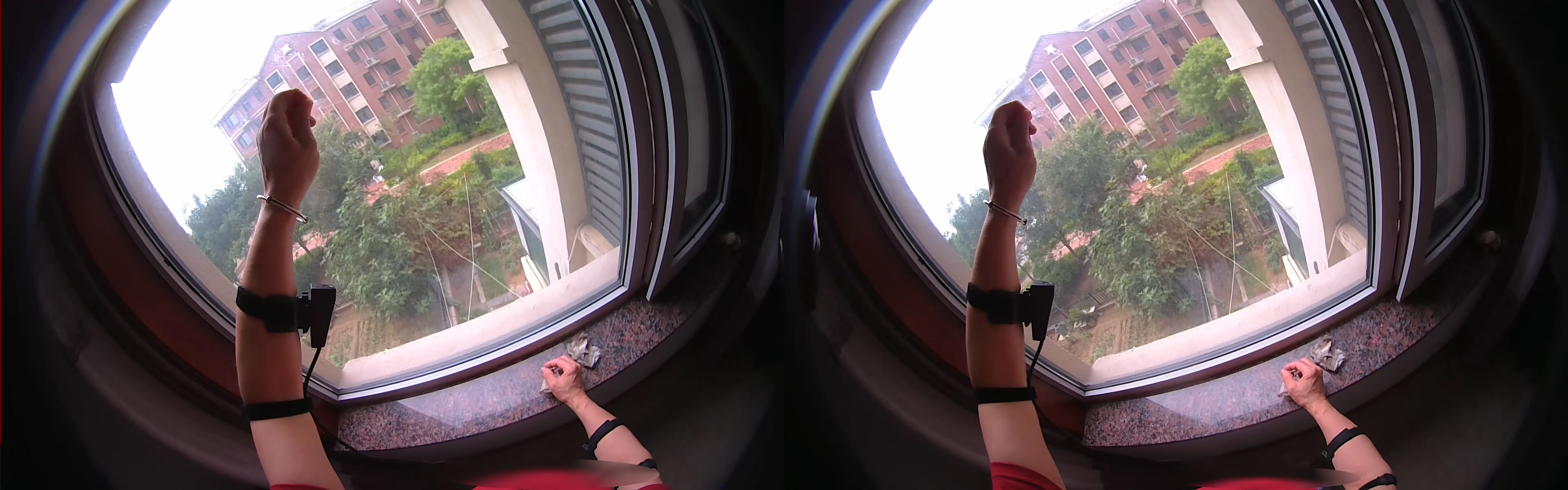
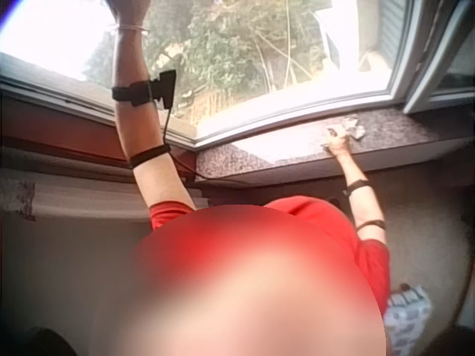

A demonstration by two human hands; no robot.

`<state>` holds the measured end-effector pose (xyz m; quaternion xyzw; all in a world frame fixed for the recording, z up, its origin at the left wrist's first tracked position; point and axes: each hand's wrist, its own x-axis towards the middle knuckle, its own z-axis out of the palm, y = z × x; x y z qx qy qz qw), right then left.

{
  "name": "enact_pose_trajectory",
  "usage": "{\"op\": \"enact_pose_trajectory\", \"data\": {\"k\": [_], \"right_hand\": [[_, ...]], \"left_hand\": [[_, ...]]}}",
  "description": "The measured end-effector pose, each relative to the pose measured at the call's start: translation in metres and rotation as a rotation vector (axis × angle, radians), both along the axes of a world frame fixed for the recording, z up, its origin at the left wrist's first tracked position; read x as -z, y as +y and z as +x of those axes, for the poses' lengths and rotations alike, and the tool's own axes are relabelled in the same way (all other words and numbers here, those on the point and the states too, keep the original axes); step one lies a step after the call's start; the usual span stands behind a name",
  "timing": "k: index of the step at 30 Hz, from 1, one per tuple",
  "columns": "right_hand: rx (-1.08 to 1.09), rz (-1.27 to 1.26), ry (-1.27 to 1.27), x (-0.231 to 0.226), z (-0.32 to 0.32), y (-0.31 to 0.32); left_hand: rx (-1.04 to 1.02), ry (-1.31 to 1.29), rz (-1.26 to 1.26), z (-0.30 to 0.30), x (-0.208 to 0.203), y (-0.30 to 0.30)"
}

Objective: The person cleans a window pane and the surrounding frame using a cloth.

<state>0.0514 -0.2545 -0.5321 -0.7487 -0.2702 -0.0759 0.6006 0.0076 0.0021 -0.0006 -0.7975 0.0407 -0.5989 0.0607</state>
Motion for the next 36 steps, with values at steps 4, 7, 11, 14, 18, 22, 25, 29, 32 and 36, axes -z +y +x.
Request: {"op": "enact_pose_trajectory", "data": {"k": [4,7,11,14,18,22,25,29,32,36], "right_hand": [[-0.014,0.008,-0.003,0.001,0.001,0.001],[-0.008,0.000,-0.011,-0.001,0.002,0.002],[-0.003,-0.004,-0.015,-0.002,0.003,0.003],[0.006,-0.005,-0.032,-0.001,0.004,0.004],[0.002,0.005,-0.017,0.002,0.001,0.001],[-0.003,0.008,-0.018,0.003,-0.008,-0.001],[0.000,-0.013,-0.001,0.003,-0.010,-0.005],[0.018,-0.048,-0.054,0.001,0.001,0.004],[0.019,-0.020,-0.091,0.008,0.015,0.005],[-0.055,0.038,0.001,-0.009,0.004,0.008]], "left_hand": [[0.208,0.014,-0.134,-0.001,-0.004,0.007],[0.295,0.000,-0.168,0.000,-0.007,0.008],[0.325,-0.030,-0.206,0.000,-0.014,-0.001],[0.553,-0.043,-0.307,-0.002,-0.025,-0.005],[0.548,-0.163,-0.303,-0.021,-0.046,-0.015],[0.529,-0.343,-0.206,-0.050,-0.056,-0.013],[0.410,-0.173,-0.273,-0.047,-0.023,-0.025],[0.394,0.257,-0.394,-0.041,0.070,-0.041],[0.526,0.676,-0.592,-0.009,0.180,-0.060],[0.604,1.000,-0.856,-0.013,0.300,-0.075]]}}
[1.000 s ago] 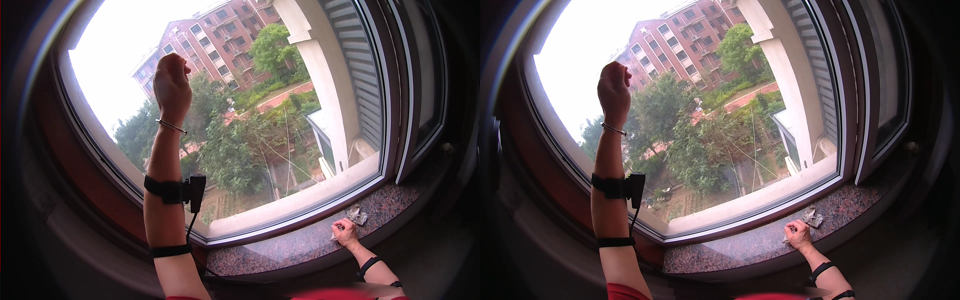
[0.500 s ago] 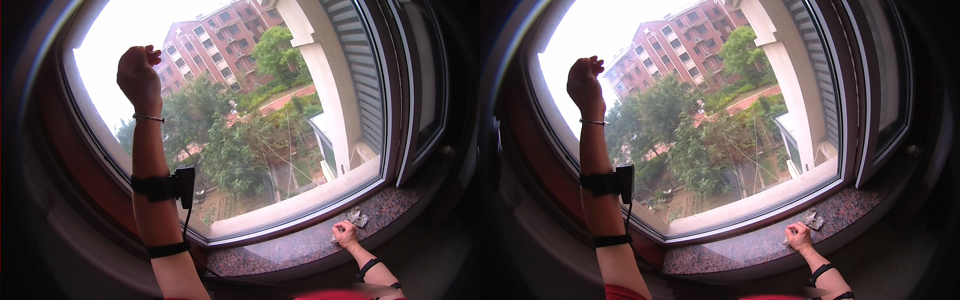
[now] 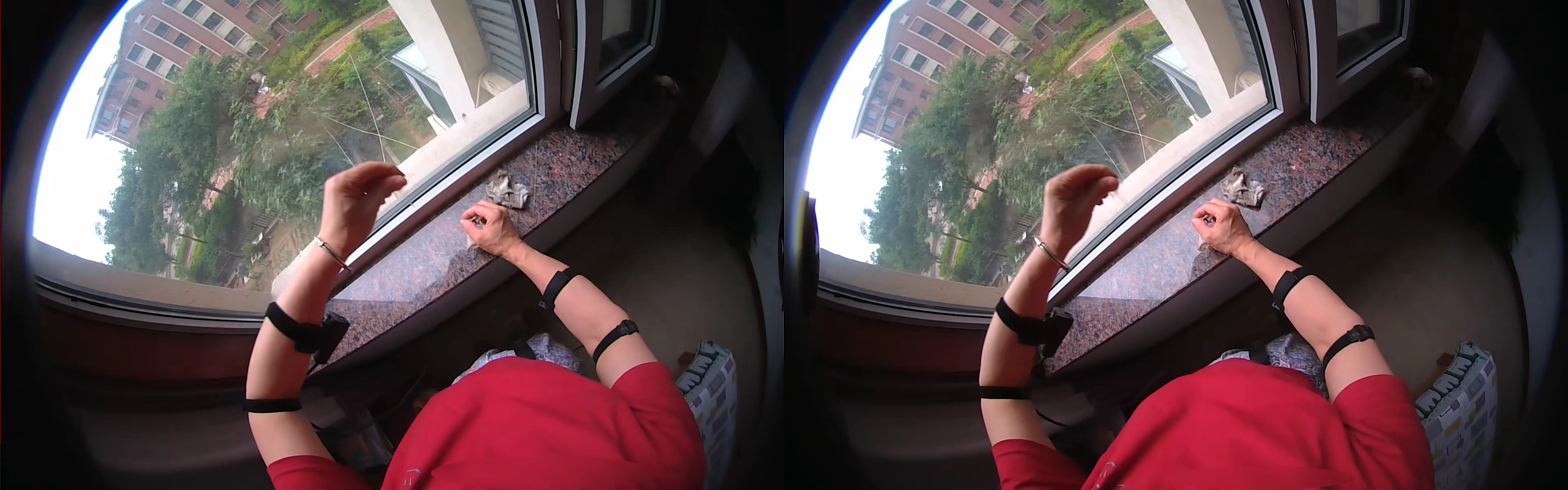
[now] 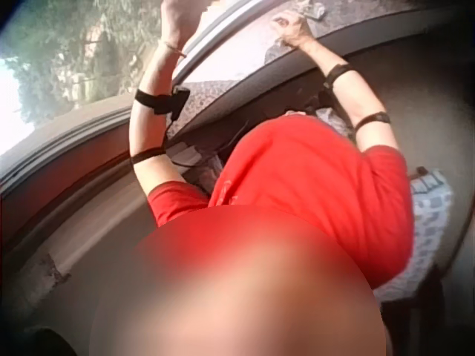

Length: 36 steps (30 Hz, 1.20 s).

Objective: The person cleans a window pane and the surrounding frame using a cloth.

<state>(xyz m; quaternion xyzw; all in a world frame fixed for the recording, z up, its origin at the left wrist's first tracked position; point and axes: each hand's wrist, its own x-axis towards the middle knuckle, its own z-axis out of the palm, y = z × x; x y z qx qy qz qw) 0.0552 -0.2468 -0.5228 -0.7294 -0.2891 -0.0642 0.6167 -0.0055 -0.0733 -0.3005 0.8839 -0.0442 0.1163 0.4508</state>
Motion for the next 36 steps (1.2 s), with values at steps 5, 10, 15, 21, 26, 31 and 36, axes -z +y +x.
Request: {"op": "enact_pose_trajectory", "data": {"k": [5,10,15,21,26,31,36], "right_hand": [[-0.043,0.005,0.059,0.003,0.000,-0.011],[-0.164,-0.020,-0.073,0.004,-0.015,-0.011],[-0.129,-0.057,-0.277,0.007,-0.018,-0.009],[-0.107,-0.060,-0.324,0.005,-0.017,-0.008],[-0.098,-0.071,-0.368,0.007,-0.018,-0.009],[-0.081,-0.101,-0.371,0.007,-0.020,-0.007],[-0.078,-0.122,-0.378,0.008,-0.021,-0.007]], "left_hand": [[-0.023,0.236,-0.253,0.020,0.113,-0.014],[-0.073,0.243,-0.367,0.036,0.163,-0.014],[-0.055,0.299,-0.229,0.048,0.172,-0.029],[-0.045,0.187,0.165,0.052,0.159,-0.031],[-0.075,0.218,0.120,0.055,0.157,-0.033],[-0.019,0.204,0.010,0.051,0.169,-0.028],[0.040,0.223,-0.028,0.043,0.165,-0.024]]}}
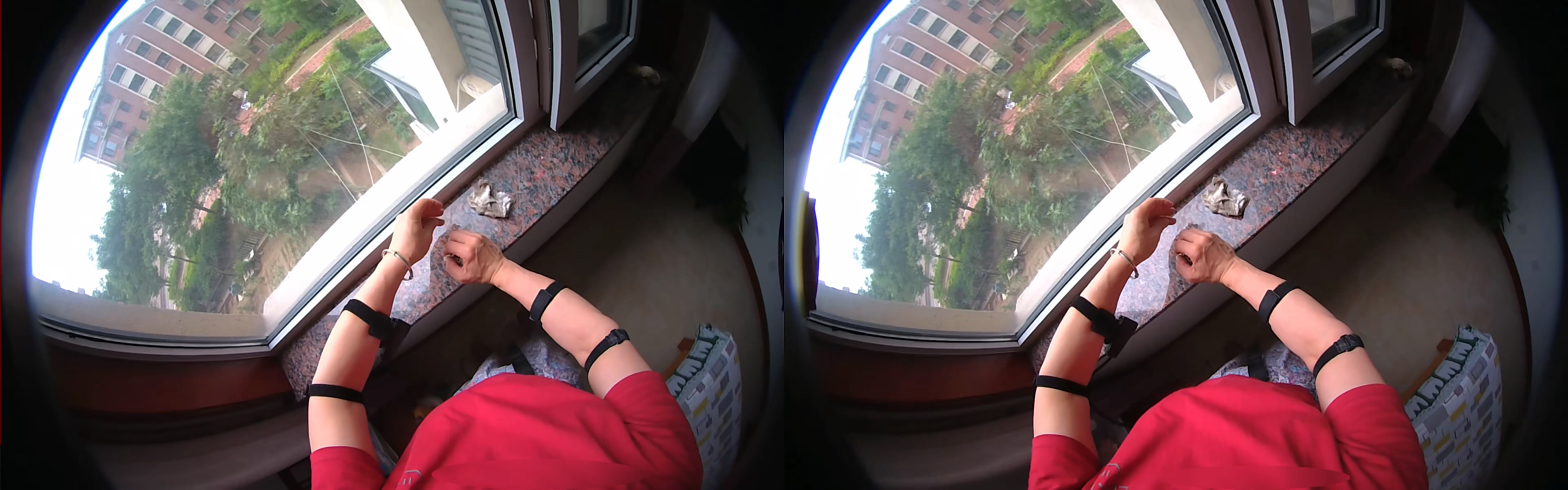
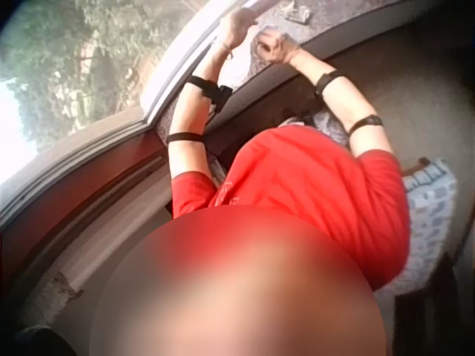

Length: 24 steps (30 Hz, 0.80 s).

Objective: The person cleans a window pane and the surrounding frame using a cloth.

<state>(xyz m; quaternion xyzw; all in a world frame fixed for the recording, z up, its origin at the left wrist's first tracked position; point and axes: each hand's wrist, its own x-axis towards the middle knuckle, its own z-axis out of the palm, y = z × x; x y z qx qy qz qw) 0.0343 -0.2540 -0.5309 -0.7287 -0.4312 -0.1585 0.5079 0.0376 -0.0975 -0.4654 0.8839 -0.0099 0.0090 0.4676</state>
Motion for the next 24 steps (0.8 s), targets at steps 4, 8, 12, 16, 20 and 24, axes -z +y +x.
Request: {"op": "enact_pose_trajectory", "data": {"k": [4,8,12,16,20,24], "right_hand": [[-0.004,-0.002,-0.002,0.003,0.001,0.001],[-0.007,-0.002,-0.021,0.007,0.002,0.001],[-0.009,-0.004,-0.028,0.004,0.000,0.002],[-0.003,0.003,-0.033,0.002,0.000,0.002],[0.019,-0.016,-0.043,0.000,0.000,0.001],[0.028,-0.015,-0.054,0.002,0.002,0.000]], "left_hand": [[-0.067,-0.045,0.161,-0.005,-0.013,-0.006],[-0.089,-0.025,0.464,-0.003,-0.026,-0.011],[0.000,-0.102,0.444,-0.003,-0.015,-0.003],[0.003,-0.054,0.106,-0.004,-0.001,0.000],[-0.001,-0.098,0.116,-0.003,0.002,0.000],[-0.035,-0.004,0.129,-0.002,-0.008,-0.006]]}}
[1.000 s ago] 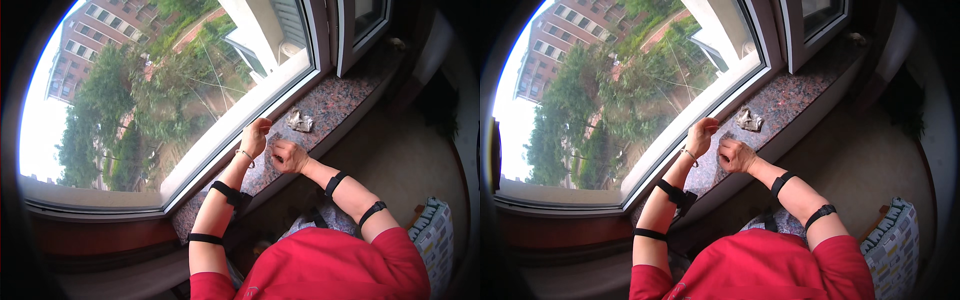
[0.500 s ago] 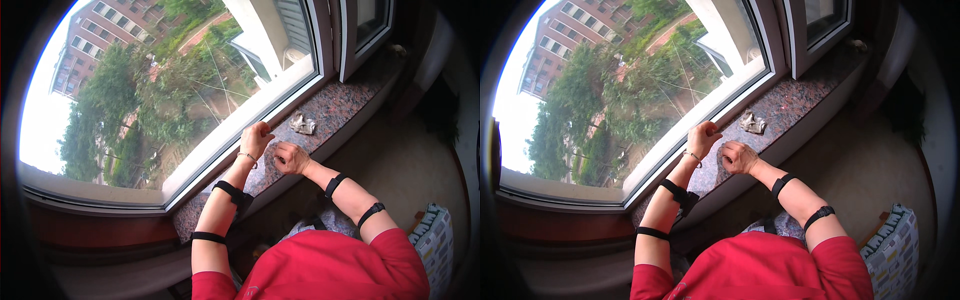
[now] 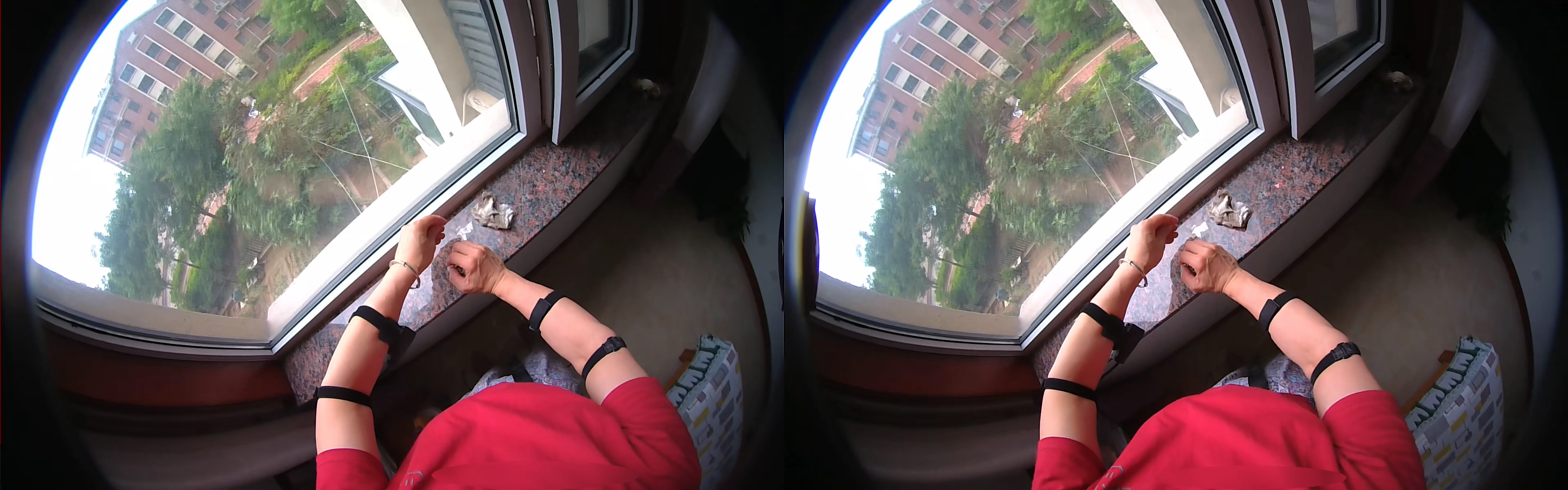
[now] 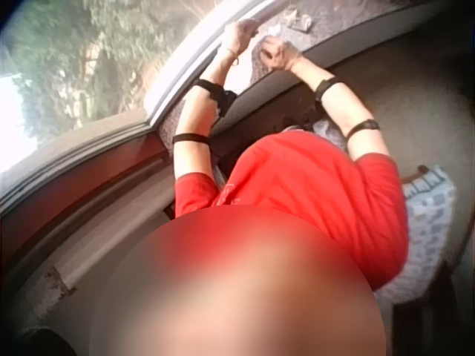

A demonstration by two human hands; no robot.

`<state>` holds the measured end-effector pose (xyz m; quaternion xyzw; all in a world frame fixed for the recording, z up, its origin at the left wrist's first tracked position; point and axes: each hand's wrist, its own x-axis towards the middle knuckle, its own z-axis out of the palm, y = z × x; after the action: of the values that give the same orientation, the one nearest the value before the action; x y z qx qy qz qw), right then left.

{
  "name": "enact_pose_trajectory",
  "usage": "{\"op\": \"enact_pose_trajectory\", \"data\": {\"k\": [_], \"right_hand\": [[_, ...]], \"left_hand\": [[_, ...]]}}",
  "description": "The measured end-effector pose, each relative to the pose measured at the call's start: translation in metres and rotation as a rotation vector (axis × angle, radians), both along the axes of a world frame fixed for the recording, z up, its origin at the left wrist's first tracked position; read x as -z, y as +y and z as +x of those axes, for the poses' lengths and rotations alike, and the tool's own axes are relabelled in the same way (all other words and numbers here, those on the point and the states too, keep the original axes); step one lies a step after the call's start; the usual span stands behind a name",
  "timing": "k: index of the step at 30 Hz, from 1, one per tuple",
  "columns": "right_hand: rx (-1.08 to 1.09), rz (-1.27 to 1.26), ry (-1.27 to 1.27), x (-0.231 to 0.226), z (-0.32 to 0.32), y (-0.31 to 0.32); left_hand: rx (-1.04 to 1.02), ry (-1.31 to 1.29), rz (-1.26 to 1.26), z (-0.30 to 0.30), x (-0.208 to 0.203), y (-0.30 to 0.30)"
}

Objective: The person cleans a window pane and the surrounding frame using a cloth.

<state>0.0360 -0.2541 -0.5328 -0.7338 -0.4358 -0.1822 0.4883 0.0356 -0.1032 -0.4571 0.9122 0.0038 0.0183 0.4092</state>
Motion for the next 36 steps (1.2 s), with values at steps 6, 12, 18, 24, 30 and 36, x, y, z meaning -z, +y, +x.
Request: {"op": "enact_pose_trajectory", "data": {"k": [6,12,18,24,30,36], "right_hand": [[-0.017,0.008,0.026,0.003,-0.002,0.003],[-0.026,0.004,0.045,0.007,-0.003,0.003],[-0.028,-0.006,0.057,0.008,-0.003,0.003],[-0.012,0.010,0.036,0.006,-0.003,0.002],[-0.019,0.022,0.055,0.007,0.004,0.003],[-0.052,-0.009,0.066,0.006,0.003,0.012]], "left_hand": [[0.026,-0.194,0.310,-0.003,-0.009,-0.003],[0.075,-0.345,0.285,-0.005,-0.019,-0.013],[0.162,-0.410,0.301,-0.010,-0.052,-0.020],[0.261,-0.704,0.466,-0.016,-0.127,-0.023],[0.070,-1.115,0.726,-0.021,-0.243,0.005],[-0.408,-1.471,0.904,-0.037,-0.368,0.061]]}}
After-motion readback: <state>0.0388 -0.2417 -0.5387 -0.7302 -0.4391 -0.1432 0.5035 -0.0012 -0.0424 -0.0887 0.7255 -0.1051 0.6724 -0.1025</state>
